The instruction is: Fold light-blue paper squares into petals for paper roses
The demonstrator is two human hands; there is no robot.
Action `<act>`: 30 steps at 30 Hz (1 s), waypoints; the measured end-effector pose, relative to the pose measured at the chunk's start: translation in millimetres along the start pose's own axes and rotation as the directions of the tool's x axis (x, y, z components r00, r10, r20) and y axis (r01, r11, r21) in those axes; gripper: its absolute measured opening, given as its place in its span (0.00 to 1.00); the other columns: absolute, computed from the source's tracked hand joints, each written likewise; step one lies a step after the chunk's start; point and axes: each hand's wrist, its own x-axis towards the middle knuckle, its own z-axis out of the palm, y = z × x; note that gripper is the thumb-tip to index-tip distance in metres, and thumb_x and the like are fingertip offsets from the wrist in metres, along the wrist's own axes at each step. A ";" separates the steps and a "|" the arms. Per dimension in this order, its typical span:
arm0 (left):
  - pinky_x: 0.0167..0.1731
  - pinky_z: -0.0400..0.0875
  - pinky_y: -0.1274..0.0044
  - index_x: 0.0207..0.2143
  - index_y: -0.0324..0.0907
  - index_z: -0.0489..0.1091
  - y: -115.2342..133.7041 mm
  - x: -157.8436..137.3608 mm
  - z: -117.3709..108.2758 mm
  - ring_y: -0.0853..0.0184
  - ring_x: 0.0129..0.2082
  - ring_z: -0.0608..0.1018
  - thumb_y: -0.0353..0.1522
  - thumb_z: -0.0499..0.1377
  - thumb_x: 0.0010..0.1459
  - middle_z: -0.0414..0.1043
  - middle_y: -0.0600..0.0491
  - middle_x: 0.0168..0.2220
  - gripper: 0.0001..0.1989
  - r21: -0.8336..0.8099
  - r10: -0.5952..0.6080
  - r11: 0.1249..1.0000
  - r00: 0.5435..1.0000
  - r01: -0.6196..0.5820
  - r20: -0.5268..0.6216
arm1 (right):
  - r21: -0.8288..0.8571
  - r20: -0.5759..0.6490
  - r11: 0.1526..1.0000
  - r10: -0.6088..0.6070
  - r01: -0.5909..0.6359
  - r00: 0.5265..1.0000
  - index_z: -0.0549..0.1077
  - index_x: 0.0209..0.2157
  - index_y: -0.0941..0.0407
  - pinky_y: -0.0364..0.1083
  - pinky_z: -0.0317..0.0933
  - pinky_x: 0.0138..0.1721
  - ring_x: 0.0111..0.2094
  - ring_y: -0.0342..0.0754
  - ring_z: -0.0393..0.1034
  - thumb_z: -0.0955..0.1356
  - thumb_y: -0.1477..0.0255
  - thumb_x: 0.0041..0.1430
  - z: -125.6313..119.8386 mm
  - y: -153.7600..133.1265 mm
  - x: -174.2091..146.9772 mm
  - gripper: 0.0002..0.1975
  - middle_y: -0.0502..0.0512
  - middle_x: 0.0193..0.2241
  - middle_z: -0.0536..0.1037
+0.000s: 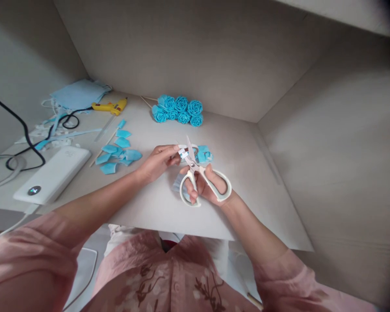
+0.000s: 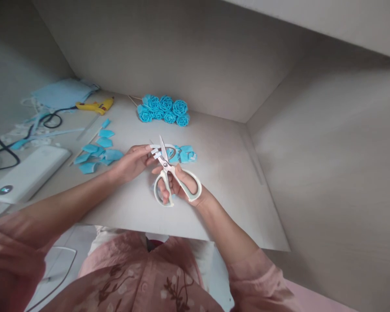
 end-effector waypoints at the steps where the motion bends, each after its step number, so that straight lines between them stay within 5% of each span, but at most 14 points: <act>1: 0.30 0.58 0.76 0.23 0.38 0.67 -0.7 0.1 -0.5 0.71 0.24 0.60 0.44 0.66 0.54 0.55 0.57 0.21 0.19 0.000 0.003 1.000 1.000 -0.003 -0.001 | -0.004 0.000 1.000 -0.005 0.005 1.000 0.73 0.47 0.59 0.43 0.70 0.23 0.21 0.40 0.67 0.67 0.43 0.56 -0.2 0.2 0.1 0.33 0.48 0.24 0.73; 14: 0.35 0.64 0.74 0.27 0.38 0.71 5.5 1.1 -1.3 0.66 0.26 0.66 0.41 0.60 0.56 0.60 0.55 0.21 0.14 -0.080 -0.003 0.997 0.992 0.013 0.124 | 0.088 -0.078 0.995 -0.029 0.036 0.996 0.76 0.43 0.59 0.37 0.60 0.16 0.14 0.34 0.53 0.69 0.47 0.56 0.5 0.5 -2.3 0.28 0.41 0.18 0.66; 19: 0.38 0.68 0.71 0.25 0.36 0.75 9.6 5.5 -7.9 0.63 0.28 0.73 0.48 0.53 0.60 0.71 0.48 0.22 0.25 -0.131 -0.137 0.979 0.982 0.155 0.132 | 0.071 -0.039 0.997 0.029 -0.027 0.999 0.76 0.41 0.59 0.38 0.62 0.18 0.13 0.33 0.51 0.67 0.47 0.58 2.4 0.4 -3.3 0.28 0.41 0.17 0.65; 24: 0.32 0.71 0.72 0.27 0.35 0.76 9.9 7.8 -17.1 0.62 0.27 0.77 0.45 0.61 0.55 0.76 0.46 0.26 0.20 -0.218 -0.350 0.902 0.927 0.373 0.137 | 0.027 0.012 0.993 0.112 -0.113 0.994 0.76 0.42 0.61 0.39 0.65 0.18 0.12 0.34 0.53 0.70 0.48 0.55 3.5 3.5 -4.9 0.29 0.42 0.16 0.67; 30: 0.22 0.67 0.77 0.24 0.33 0.75 12.1 6.7 -14.8 0.69 0.18 0.72 0.39 0.68 0.46 0.72 0.50 0.19 0.15 -0.141 -0.321 0.925 0.925 0.352 0.203 | -0.032 0.029 0.990 0.141 -0.140 0.990 0.76 0.42 0.61 0.40 0.65 0.17 0.11 0.34 0.52 0.70 0.47 0.54 5.1 5.5 -5.6 0.30 0.42 0.15 0.67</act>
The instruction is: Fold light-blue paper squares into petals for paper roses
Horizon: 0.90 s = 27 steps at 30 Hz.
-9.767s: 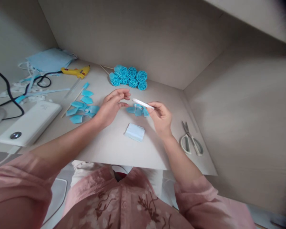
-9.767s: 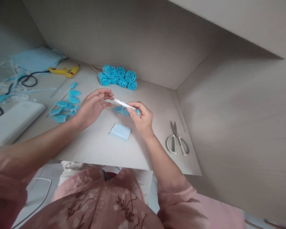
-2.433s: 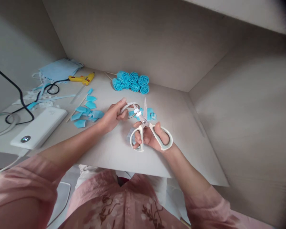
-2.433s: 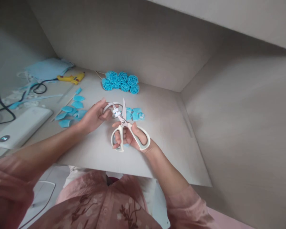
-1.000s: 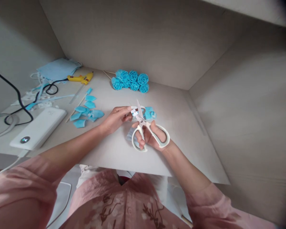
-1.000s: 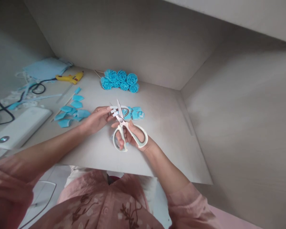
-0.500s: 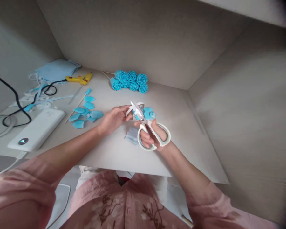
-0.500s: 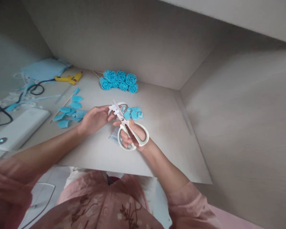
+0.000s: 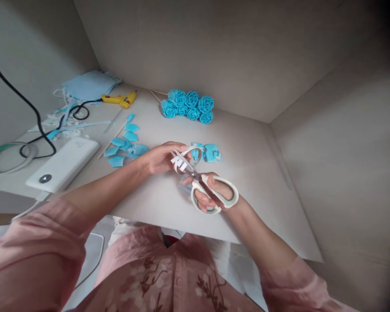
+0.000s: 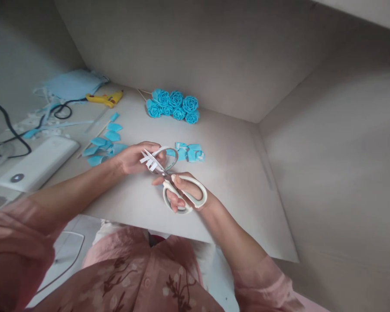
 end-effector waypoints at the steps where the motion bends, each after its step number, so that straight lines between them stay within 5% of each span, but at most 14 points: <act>1: 0.22 0.67 0.76 0.23 0.33 0.75 0.4 -0.3 0.9 0.69 0.18 0.71 0.38 0.69 0.45 0.71 0.50 0.18 0.15 0.009 0.008 1.000 1.000 -0.008 -0.010 | -0.012 -0.007 1.000 0.001 -0.001 1.000 0.76 0.43 0.61 0.40 0.65 0.18 0.11 0.34 0.52 0.70 0.47 0.54 0.7 0.2 0.1 0.30 0.42 0.14 0.67; 10: 0.18 0.62 0.78 0.24 0.34 0.73 1.4 -0.1 1.8 0.71 0.16 0.68 0.36 0.67 0.48 0.68 0.52 0.17 0.13 0.088 0.059 0.995 0.995 -0.052 -0.078 | -0.102 -0.060 0.994 -0.040 0.033 0.997 0.77 0.48 0.60 0.38 0.51 0.11 0.12 0.35 0.52 0.70 0.49 0.56 5.6 -0.3 -4.0 0.29 0.43 0.16 0.66; 14: 0.21 0.65 0.76 0.26 0.35 0.73 -1.4 4.6 0.1 0.70 0.17 0.69 0.37 0.65 0.52 0.66 0.53 0.16 0.12 0.072 0.105 0.993 0.989 -0.097 -0.105 | -0.417 -0.006 0.908 0.056 -0.053 0.998 0.79 0.45 0.58 0.38 0.53 0.17 0.17 0.37 0.57 0.74 0.56 0.53 24.1 4.6 -2.4 0.24 0.44 0.18 0.67; 17: 0.26 0.69 0.75 0.28 0.35 0.72 -3.5 6.4 0.8 0.67 0.20 0.73 0.38 0.64 0.55 0.70 0.51 0.18 0.13 0.070 0.146 0.988 0.982 -0.138 -0.122 | -0.576 0.045 0.817 -0.005 0.030 0.999 0.80 0.44 0.55 0.38 0.54 0.22 0.22 0.37 0.58 0.77 0.60 0.48 29.1 5.8 -0.8 0.22 0.45 0.22 0.70; 20: 0.29 0.70 0.76 0.30 0.36 0.71 -4.8 5.8 3.0 0.69 0.21 0.73 0.38 0.62 0.59 0.70 0.52 0.20 0.13 0.084 0.193 0.980 0.971 -0.182 -0.142 | -0.422 -0.068 0.888 -0.230 0.181 0.971 0.75 0.51 0.53 0.40 0.59 0.24 0.21 0.38 0.58 0.75 0.55 0.52 17.8 -2.4 -3.0 0.27 0.45 0.22 0.70; 23: 0.28 0.67 0.77 0.36 0.37 0.72 -5.6 5.0 3.8 0.72 0.17 0.68 0.41 0.56 0.64 0.66 0.57 0.16 0.15 0.110 0.230 0.970 0.967 -0.218 -0.113 | -0.274 -0.182 0.877 -0.451 0.395 0.874 0.73 0.50 0.52 0.45 0.68 0.32 0.21 0.39 0.59 0.69 0.44 0.52 4.8 -14.3 -4.7 0.32 0.44 0.21 0.67; 27: 0.28 0.65 0.77 0.43 0.34 0.73 -4.4 5.3 2.6 0.71 0.18 0.66 0.42 0.52 0.66 0.64 0.56 0.16 0.21 0.110 0.203 0.975 0.977 -0.195 -0.070 | -0.211 -0.279 0.890 -0.451 0.404 0.848 0.74 0.45 0.52 0.48 0.71 0.35 0.22 0.41 0.59 0.67 0.38 0.48 1.7 -21.7 -0.5 0.34 0.45 0.22 0.65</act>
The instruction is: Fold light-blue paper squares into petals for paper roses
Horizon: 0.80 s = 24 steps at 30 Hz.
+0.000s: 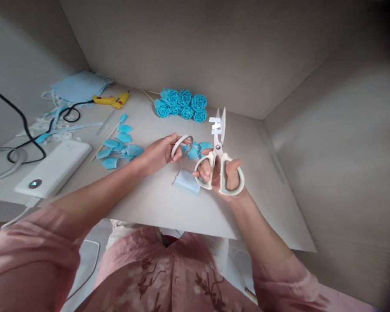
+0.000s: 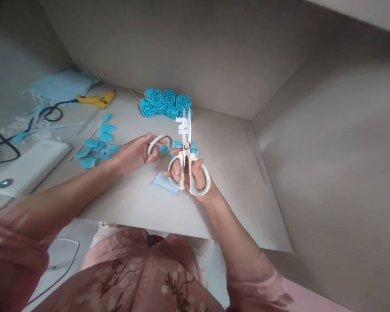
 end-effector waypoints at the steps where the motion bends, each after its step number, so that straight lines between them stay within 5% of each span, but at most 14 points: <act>1: 0.28 0.65 0.78 0.44 0.33 0.74 0.9 0.0 -0.2 0.70 0.19 0.66 0.41 0.52 0.65 0.65 0.55 0.18 0.20 -0.003 -0.010 1.000 1.000 0.010 0.012 | 0.021 0.008 0.999 0.028 -0.028 1.000 0.74 0.44 0.52 0.49 0.72 0.35 0.24 0.42 0.60 0.67 0.37 0.48 1.2 0.1 1.1 0.35 0.46 0.23 0.66; 7: 0.31 0.62 0.77 0.51 0.31 0.73 4.8 -2.2 0.3 0.69 0.25 0.69 0.29 0.59 0.54 0.69 0.53 0.23 0.21 0.031 0.014 0.999 0.999 -0.015 0.036 | 0.127 0.069 0.981 0.139 -0.147 0.988 0.74 0.44 0.54 0.52 0.72 0.38 0.29 0.45 0.65 0.64 0.37 0.51 0.2 0.2 2.8 0.36 0.51 0.28 0.70; 14: 0.29 0.59 0.78 0.46 0.33 0.75 2.9 -3.8 2.1 0.71 0.22 0.63 0.31 0.57 0.60 0.59 0.58 0.19 0.15 0.078 0.035 0.996 0.999 -0.034 -0.008 | 0.155 0.216 0.960 0.197 -0.233 0.956 0.75 0.43 0.56 0.50 0.73 0.33 0.29 0.45 0.67 0.66 0.40 0.52 -5.9 2.9 0.8 0.34 0.51 0.28 0.72; 20: 0.27 0.61 0.79 0.31 0.36 0.74 3.5 -0.6 -1.0 0.72 0.20 0.61 0.36 0.55 0.65 0.55 0.58 0.17 0.15 0.002 0.042 0.999 0.997 -0.042 -0.059 | 0.073 0.259 0.952 0.270 -0.298 0.927 0.74 0.46 0.58 0.48 0.73 0.29 0.27 0.44 0.66 0.65 0.40 0.53 -6.0 8.0 -2.6 0.36 0.50 0.25 0.72; 24: 0.27 0.64 0.80 0.36 0.36 0.75 6.0 1.3 -0.5 0.72 0.18 0.60 0.37 0.53 0.66 0.52 0.60 0.16 0.16 -0.088 -0.037 0.996 0.994 0.028 -0.100 | 0.049 0.320 0.933 0.323 -0.356 0.891 0.74 0.46 0.60 0.48 0.73 0.27 0.26 0.44 0.66 0.65 0.40 0.53 -8.5 13.7 -2.2 0.38 0.51 0.26 0.71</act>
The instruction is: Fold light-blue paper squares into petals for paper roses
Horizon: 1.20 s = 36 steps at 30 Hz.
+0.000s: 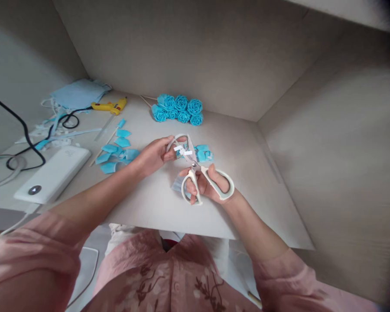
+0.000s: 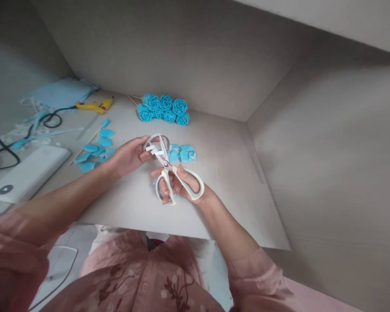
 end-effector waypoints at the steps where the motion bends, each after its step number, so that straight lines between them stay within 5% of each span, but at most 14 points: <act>1: 0.28 0.64 0.80 0.38 0.36 0.76 0.6 0.0 0.5 0.72 0.18 0.59 0.38 0.52 0.66 0.51 0.60 0.16 0.16 -0.007 -0.012 1.000 1.000 0.012 -0.007 | 0.005 0.006 1.000 0.014 -0.014 1.000 0.74 0.46 0.60 0.47 0.73 0.27 0.26 0.43 0.66 0.65 0.40 0.53 -0.7 0.9 0.5 0.38 0.51 0.26 0.71; 16: 0.30 0.64 0.78 0.39 0.35 0.76 0.0 -2.3 1.7 0.72 0.19 0.59 0.37 0.55 0.61 0.54 0.59 0.17 0.15 0.022 0.011 1.000 0.999 -0.012 0.033 | -0.009 -0.023 1.000 0.025 -0.025 0.999 0.74 0.47 0.60 0.44 0.70 0.25 0.26 0.43 0.69 0.66 0.39 0.52 -1.1 2.7 2.6 0.38 0.51 0.27 0.72; 20: 0.30 0.64 0.77 0.43 0.34 0.76 3.3 -2.8 2.2 0.69 0.21 0.62 0.33 0.52 0.59 0.58 0.56 0.18 0.17 -0.034 0.093 0.995 0.996 -0.093 0.006 | -0.080 -0.094 0.990 -0.123 0.116 0.988 0.74 0.48 0.58 0.43 0.67 0.26 0.25 0.43 0.70 0.66 0.41 0.54 -0.6 -2.9 0.6 0.36 0.51 0.28 0.73; 24: 0.31 0.63 0.76 0.47 0.33 0.74 3.6 -4.4 1.7 0.68 0.23 0.64 0.30 0.53 0.55 0.61 0.55 0.19 0.20 -0.054 0.149 0.988 0.989 -0.148 0.021 | -0.214 -0.211 0.933 -0.335 0.291 0.918 0.72 0.51 0.56 0.43 0.64 0.28 0.27 0.42 0.70 0.68 0.50 0.59 -4.5 -4.6 -0.1 0.28 0.51 0.32 0.73; 36: 0.30 0.62 0.78 0.59 0.39 0.64 -4.8 -7.7 11.0 0.71 0.28 0.69 0.33 0.64 0.55 0.67 0.57 0.26 0.29 0.180 0.326 0.927 0.944 -0.328 0.044 | -0.302 -0.280 0.923 -0.325 0.239 0.903 0.72 0.49 0.56 0.43 0.64 0.28 0.27 0.41 0.69 0.68 0.51 0.59 1.9 -1.1 3.5 0.25 0.50 0.32 0.73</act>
